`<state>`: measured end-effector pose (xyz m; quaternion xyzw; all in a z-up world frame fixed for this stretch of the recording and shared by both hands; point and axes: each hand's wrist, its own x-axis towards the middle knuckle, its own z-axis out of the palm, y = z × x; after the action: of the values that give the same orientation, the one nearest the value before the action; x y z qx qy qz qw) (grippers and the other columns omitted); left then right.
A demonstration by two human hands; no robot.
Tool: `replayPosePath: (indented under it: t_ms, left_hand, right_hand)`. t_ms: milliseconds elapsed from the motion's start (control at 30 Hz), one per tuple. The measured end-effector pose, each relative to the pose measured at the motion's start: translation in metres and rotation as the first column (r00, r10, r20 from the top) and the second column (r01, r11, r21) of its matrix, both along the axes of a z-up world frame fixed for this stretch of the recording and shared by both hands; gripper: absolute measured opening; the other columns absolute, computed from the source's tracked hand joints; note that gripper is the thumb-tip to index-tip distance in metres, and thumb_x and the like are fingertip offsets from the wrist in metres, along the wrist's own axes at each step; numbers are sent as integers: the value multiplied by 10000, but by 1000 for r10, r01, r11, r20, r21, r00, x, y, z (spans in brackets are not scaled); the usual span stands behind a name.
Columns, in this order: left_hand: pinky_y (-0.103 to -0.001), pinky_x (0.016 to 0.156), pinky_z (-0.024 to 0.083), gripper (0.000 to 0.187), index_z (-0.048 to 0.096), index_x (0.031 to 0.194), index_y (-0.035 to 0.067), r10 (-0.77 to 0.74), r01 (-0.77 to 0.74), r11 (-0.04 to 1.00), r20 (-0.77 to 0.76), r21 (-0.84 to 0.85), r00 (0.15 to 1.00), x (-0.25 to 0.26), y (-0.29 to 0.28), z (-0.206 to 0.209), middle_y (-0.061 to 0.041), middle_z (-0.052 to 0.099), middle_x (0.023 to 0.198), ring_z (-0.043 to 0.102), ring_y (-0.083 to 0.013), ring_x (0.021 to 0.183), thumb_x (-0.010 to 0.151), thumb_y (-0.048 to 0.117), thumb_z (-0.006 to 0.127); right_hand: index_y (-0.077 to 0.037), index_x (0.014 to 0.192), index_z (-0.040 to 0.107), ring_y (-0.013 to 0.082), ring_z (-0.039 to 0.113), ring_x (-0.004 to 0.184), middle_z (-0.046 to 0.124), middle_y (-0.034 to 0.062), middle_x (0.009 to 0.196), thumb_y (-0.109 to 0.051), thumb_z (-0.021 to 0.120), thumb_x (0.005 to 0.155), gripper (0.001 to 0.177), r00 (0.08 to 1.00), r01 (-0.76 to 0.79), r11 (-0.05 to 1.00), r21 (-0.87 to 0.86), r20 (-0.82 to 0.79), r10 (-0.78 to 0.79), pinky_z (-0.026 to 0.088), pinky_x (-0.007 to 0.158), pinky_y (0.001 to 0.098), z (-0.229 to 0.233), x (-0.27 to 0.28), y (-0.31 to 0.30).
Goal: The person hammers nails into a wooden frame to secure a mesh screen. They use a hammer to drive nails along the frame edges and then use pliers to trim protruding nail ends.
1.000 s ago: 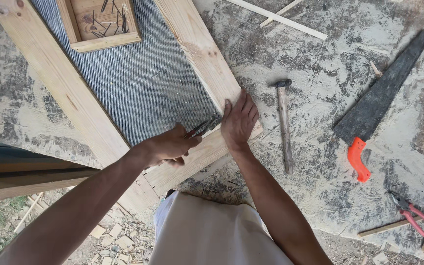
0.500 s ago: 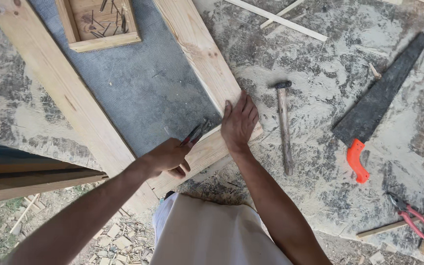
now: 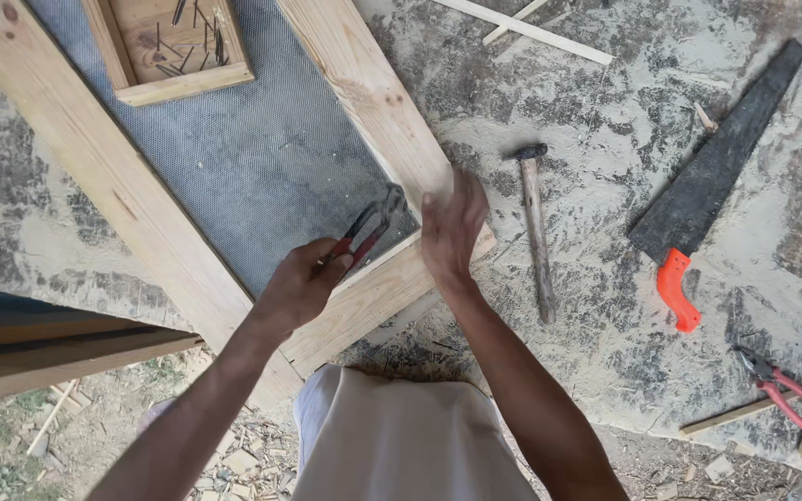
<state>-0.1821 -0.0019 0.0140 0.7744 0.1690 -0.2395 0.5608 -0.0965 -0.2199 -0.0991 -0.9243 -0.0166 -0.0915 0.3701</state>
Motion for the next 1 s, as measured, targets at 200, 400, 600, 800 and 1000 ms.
replayPosePath:
  t_ms: [200, 400, 600, 800, 1000]
  left_hand:
    - [-319, 639, 609, 173, 758, 1080, 30, 258, -246, 955, 51, -164, 965, -9, -22, 7, -90, 629, 780, 722, -197, 728, 982, 151, 683]
    - [-379, 584, 573, 244, 761, 1105, 12, 197, -192, 976, 41, -103, 980, -39, -30, 8, -130, 638, 636, 737, -251, 664, 1042, 213, 639]
    - [-208, 395, 302, 128, 748, 867, -23, 298, -358, 905, -259, -229, 919, -31, 2, 29, 17, 406, 503, 422, -74, 416, 905, 44, 645]
    - [-393, 789, 473, 268, 663, 946, 32, 56, -238, 895, -433, -378, 900, -35, 18, 41, -51, 546, 779, 595, -216, 844, 1066, 229, 527]
    - [-720, 1007, 476, 470, 526, 894, 52, -106, -230, 812, -523, -537, 846, -1, 2, 95, -324, 478, 1552, 414, -497, 1477, 1054, 485, 433]
  right_hand:
    - [-92, 1248, 580, 290, 625, 1094, 670, 147, 1106, -406, 571, 1050, 372, 759, 52, 600, 798, -422, 496, 506, 947, 425, 35, -51, 16]
    - [-23, 1149, 623, 286, 736, 949, 716, 198, 1000, -317, 588, 1052, 311, 584, 400, 371, 838, -545, 602, 628, 882, 446, 41, -81, 30]
    - [-60, 1133, 563, 230, 661, 953, 632, 106, 970, -263, 506, 1084, 216, 429, 332, 551, 765, -643, 634, 590, 885, 382, 32, -95, 4]
    - [21, 1134, 620, 225, 578, 909, 547, 107, 920, -224, 499, 1084, 278, 412, 175, 625, 761, -633, 655, 546, 869, 382, 102, -82, 9]
    - [-95, 1089, 579, 169, 418, 875, 427, 13, 934, -221, 465, 1090, 170, 439, 643, 238, 728, -605, 664, 389, 809, 351, 84, -101, 45]
